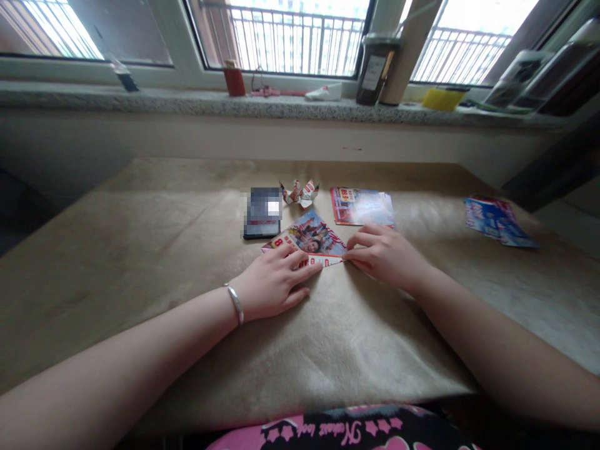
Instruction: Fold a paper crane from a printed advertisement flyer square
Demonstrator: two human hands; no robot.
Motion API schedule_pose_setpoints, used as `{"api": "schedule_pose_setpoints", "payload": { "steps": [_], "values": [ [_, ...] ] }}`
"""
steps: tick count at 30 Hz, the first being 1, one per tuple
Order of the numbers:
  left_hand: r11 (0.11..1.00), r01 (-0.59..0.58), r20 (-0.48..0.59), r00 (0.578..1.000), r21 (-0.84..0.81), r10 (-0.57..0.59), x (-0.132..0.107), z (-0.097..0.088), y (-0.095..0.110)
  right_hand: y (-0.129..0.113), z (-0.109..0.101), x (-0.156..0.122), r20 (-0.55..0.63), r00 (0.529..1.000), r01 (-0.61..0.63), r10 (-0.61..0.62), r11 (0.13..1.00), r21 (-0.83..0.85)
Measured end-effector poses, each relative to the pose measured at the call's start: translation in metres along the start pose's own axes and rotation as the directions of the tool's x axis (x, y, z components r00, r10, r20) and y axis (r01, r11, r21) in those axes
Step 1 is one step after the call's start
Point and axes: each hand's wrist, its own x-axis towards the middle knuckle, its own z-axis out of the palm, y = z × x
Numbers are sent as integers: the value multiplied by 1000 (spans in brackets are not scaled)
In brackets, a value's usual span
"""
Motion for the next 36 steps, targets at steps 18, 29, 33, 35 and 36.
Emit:
{"api": "schedule_pose_setpoints", "payload": {
  "steps": [18, 29, 33, 35, 36],
  "values": [
    [1000, -13, -12, 1000, 6, 13, 4, 1, -1, -17, 24, 11, -100, 993, 84, -59, 961, 263],
    [1000, -4, -11, 1000, 1, 4, 6, 1, -1, -18, 21, 13, -60, 998, 40, -24, 957, 287],
    [1000, 14, -45, 999, 19, -13, 6, 2, 2, -19, 20, 14, -63, 998, 46, -30, 960, 278],
    [1000, 17, -53, 998, 20, -16, 6, 3, 3, -19, 19, 14, -58, 998, 44, -29, 959, 281],
    [1000, 17, -52, 999, 19, -16, 5, 3, 3, -19, 19, 14, -54, 998, 41, -27, 959, 281]
  ]
}}
